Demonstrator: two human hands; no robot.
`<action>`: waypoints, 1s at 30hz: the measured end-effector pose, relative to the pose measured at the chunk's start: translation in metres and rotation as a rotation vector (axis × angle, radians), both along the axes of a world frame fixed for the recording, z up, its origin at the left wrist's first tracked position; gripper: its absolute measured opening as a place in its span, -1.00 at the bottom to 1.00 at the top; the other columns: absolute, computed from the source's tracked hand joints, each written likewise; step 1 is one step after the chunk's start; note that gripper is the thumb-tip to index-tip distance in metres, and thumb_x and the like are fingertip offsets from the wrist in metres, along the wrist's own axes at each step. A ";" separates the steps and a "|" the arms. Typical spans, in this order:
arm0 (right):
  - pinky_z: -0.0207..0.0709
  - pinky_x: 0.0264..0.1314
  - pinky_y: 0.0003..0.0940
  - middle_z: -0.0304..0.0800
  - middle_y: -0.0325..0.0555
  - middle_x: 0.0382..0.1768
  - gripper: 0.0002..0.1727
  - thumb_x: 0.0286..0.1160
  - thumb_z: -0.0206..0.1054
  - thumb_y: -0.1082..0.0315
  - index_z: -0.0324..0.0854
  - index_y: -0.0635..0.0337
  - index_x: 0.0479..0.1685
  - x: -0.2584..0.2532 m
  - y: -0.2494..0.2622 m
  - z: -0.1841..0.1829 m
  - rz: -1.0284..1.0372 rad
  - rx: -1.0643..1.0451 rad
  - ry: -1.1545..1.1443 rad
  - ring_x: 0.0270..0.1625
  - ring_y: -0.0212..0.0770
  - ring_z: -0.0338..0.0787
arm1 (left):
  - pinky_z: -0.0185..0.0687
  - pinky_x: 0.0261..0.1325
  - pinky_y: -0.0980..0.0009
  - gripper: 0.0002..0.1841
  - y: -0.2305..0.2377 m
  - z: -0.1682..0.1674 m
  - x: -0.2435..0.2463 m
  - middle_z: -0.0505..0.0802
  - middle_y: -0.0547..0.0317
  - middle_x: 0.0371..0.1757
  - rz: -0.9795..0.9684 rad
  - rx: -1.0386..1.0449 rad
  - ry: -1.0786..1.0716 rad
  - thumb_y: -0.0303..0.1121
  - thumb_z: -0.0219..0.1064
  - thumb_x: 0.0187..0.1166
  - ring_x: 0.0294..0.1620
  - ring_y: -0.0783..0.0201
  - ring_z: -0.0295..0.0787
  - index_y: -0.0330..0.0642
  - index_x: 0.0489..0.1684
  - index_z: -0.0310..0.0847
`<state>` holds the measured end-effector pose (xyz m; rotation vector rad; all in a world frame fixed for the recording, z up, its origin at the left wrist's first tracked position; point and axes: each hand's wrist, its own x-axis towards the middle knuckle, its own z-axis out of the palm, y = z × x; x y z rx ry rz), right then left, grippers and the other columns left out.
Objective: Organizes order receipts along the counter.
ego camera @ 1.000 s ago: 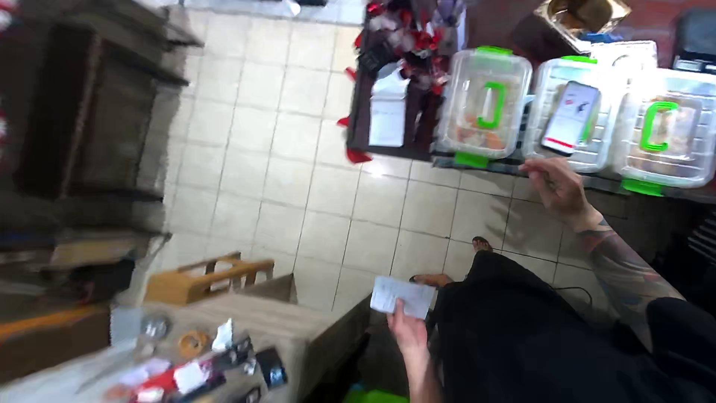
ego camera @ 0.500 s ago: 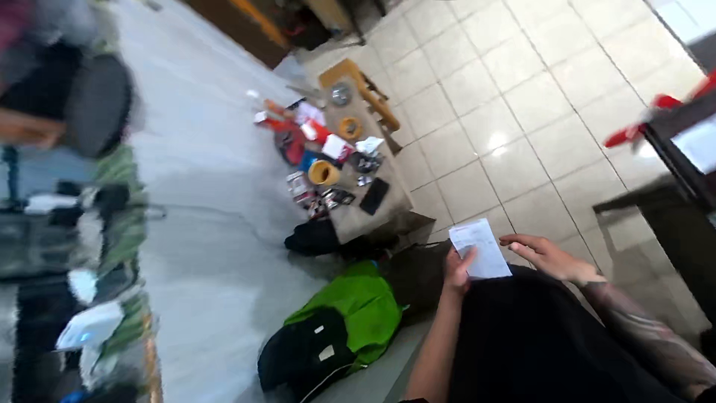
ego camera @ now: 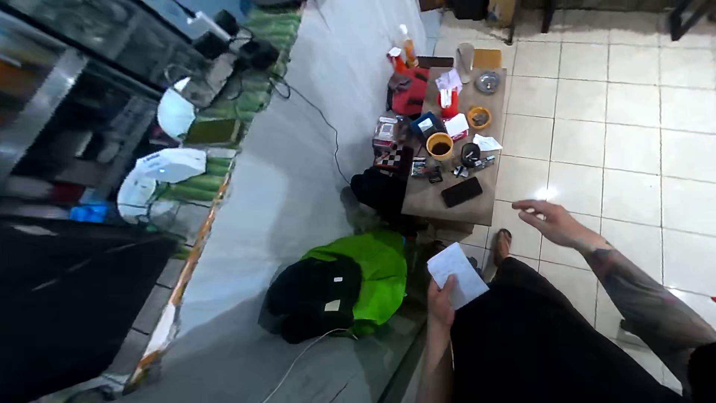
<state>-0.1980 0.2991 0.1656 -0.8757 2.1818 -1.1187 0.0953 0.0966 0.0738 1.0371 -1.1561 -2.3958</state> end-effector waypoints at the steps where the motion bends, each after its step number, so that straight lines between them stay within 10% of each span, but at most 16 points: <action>1: 0.57 0.52 0.04 0.71 -0.18 0.45 -0.56 0.77 0.21 0.04 0.62 -0.05 0.51 -0.022 -0.022 0.004 0.025 0.036 0.050 0.45 -0.15 0.71 | 0.85 0.16 -0.01 -0.53 -0.010 -0.001 0.002 0.84 -0.19 0.14 0.088 0.015 -0.005 -0.47 0.26 0.69 0.07 0.02 0.88 -0.34 0.57 0.34; 5: 0.52 0.53 0.14 0.65 0.05 0.49 -0.54 0.72 0.27 0.12 0.61 0.03 0.53 -0.119 -0.117 -0.002 0.136 -0.019 0.220 0.53 0.08 0.61 | 0.89 0.06 0.03 -0.50 -0.049 -0.009 0.004 0.86 -0.11 0.10 0.344 0.000 0.013 -0.49 0.26 0.60 0.01 0.07 0.91 -0.27 0.54 0.31; 8: 0.35 0.70 0.11 0.68 0.02 0.46 -0.54 0.72 0.26 0.15 0.60 0.08 0.52 -0.195 -0.196 -0.023 0.240 -0.031 0.315 0.57 0.03 0.58 | 0.83 0.22 0.04 -0.11 -0.077 -0.003 -0.014 0.64 -0.17 0.49 0.371 -0.198 -0.099 -0.48 0.33 0.55 0.29 0.03 0.78 -0.06 0.90 -0.16; 11: 0.21 0.75 0.17 0.70 -0.13 0.47 -0.55 0.70 0.24 0.10 0.62 -0.03 0.51 -0.263 -0.278 -0.056 0.290 0.080 0.391 0.64 0.04 0.47 | 0.89 0.12 0.06 0.11 -0.107 0.007 -0.051 0.66 -0.25 0.45 0.413 -0.356 -0.290 -0.52 0.43 0.47 0.19 0.02 0.86 0.07 0.93 -0.46; 15: 0.18 0.69 0.42 0.58 -0.02 0.57 -0.45 0.64 0.31 0.13 0.51 -0.06 0.63 -0.325 -0.376 -0.090 0.413 0.353 0.370 0.76 0.22 0.29 | 0.88 0.15 0.16 -0.12 -0.151 0.016 -0.114 0.77 -0.17 0.34 0.361 -0.532 -0.523 -0.48 0.48 0.48 0.16 0.13 0.87 -0.21 0.82 -0.01; 19: 0.08 0.69 0.47 0.36 0.05 0.73 -0.15 0.41 0.53 0.10 0.29 -0.09 0.78 -0.366 -0.443 -0.139 0.567 0.470 0.408 0.78 0.30 0.23 | 0.57 0.57 0.17 -0.67 -0.211 0.009 -0.180 0.80 -0.04 0.38 0.129 -0.878 -0.672 -0.35 0.36 0.64 0.47 0.19 0.69 -0.28 0.29 0.73; 30: -0.03 0.79 0.38 0.58 0.12 0.53 0.00 0.20 0.66 0.20 0.24 -0.09 0.79 -0.399 -0.470 -0.178 0.725 0.366 0.480 0.70 0.24 0.37 | 0.38 0.65 -0.16 -0.34 -0.329 -0.014 -0.395 0.49 -0.21 0.67 -0.225 -0.974 -1.044 -0.25 0.39 0.59 0.72 -0.19 0.33 -0.01 0.75 0.33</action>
